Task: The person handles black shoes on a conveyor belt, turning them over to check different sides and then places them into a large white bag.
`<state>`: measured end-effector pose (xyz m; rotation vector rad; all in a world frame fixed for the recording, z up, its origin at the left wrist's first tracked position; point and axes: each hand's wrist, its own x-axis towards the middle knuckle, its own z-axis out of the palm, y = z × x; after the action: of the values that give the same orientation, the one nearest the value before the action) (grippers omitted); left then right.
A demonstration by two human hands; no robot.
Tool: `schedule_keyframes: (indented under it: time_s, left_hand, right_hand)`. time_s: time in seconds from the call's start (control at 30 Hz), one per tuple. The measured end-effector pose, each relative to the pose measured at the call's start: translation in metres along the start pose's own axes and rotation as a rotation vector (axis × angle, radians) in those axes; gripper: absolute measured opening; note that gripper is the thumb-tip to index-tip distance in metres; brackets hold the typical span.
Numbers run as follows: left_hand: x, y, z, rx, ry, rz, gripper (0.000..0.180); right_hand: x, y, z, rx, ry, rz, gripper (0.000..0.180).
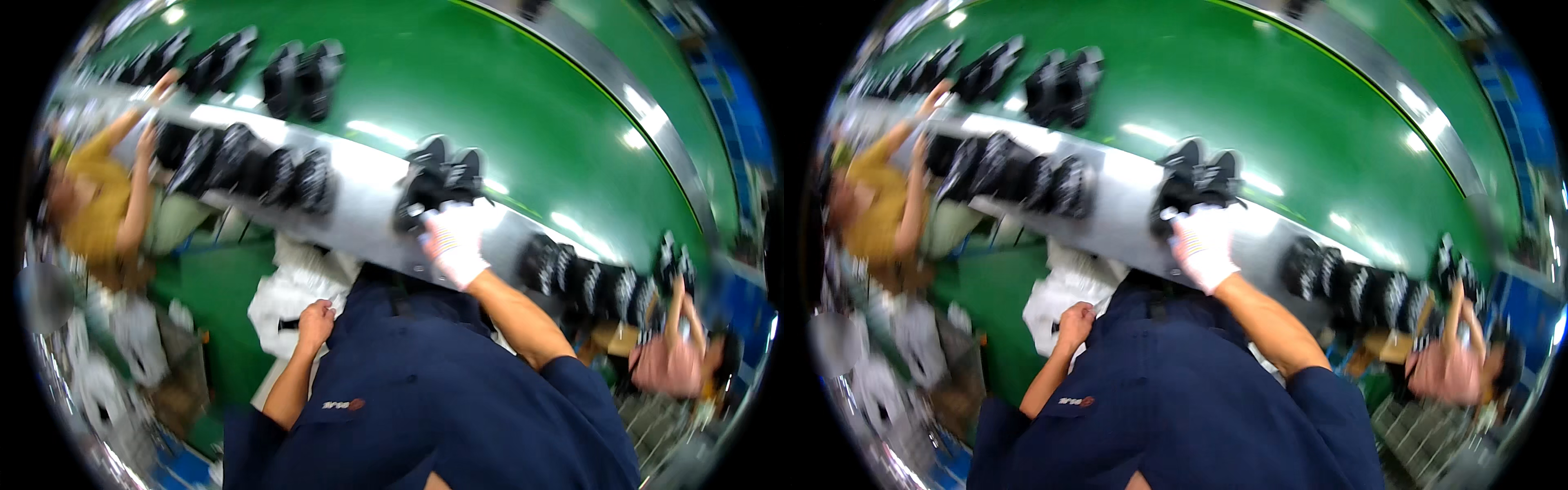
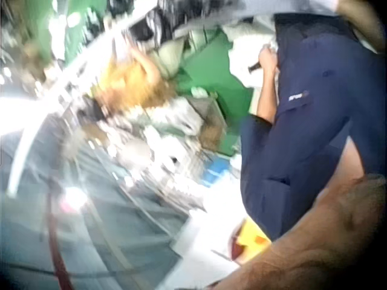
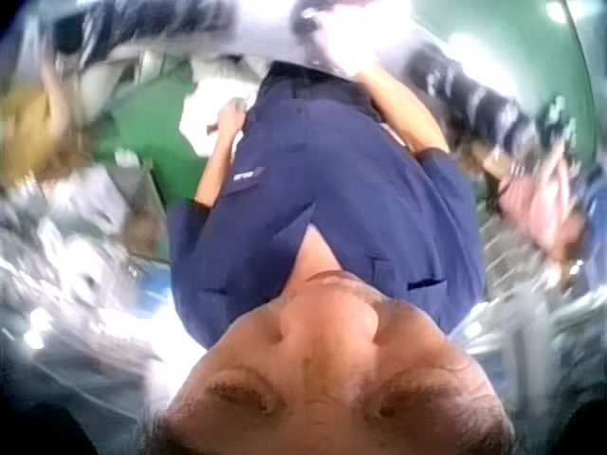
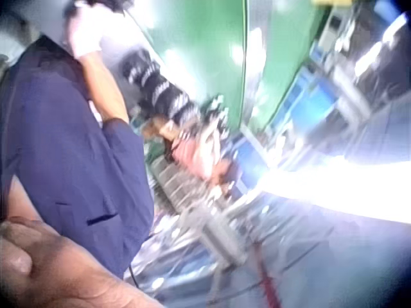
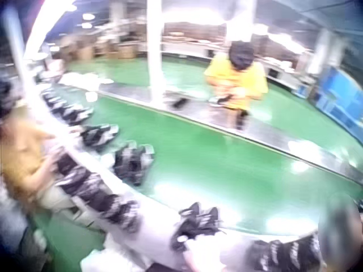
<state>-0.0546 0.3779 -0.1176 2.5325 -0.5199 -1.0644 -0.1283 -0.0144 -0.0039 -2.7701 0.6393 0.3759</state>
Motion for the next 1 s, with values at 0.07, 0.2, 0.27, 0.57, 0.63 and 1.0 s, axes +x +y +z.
schedule_keyframes:
  time_s: [0.07,0.2,0.27,0.57,0.63,1.0]
  left_hand:
    - [-0.042,-0.049,0.034,-0.037,-0.008,-0.203,0.025]
    - [-0.173,-0.138,0.161,-0.436,-0.005,-0.58,0.024]
    - [-0.193,-0.084,0.15,-0.415,-0.162,-0.596,0.024]
    - [-0.29,-0.037,0.261,-0.853,0.214,-0.632,0.029]
    - [-0.282,-0.029,0.28,-0.869,0.223,-0.638,0.03]
    - [-0.242,-0.049,0.253,-0.692,0.324,-0.777,0.033]
  right_hand:
    - [0.024,0.006,-0.009,-0.017,0.162,-0.018,0.018]
    - [0.117,0.02,-0.018,-0.292,0.275,-0.066,0.031]
    - [0.156,0.029,-0.018,-0.336,0.343,-0.084,0.04]
    - [0.202,0.002,-0.025,-0.089,0.482,-0.158,0.045]
    - [0.146,-0.011,-0.005,0.197,0.531,-0.333,0.027]
    - [0.049,-0.102,0.134,0.224,-0.295,-0.521,0.036]
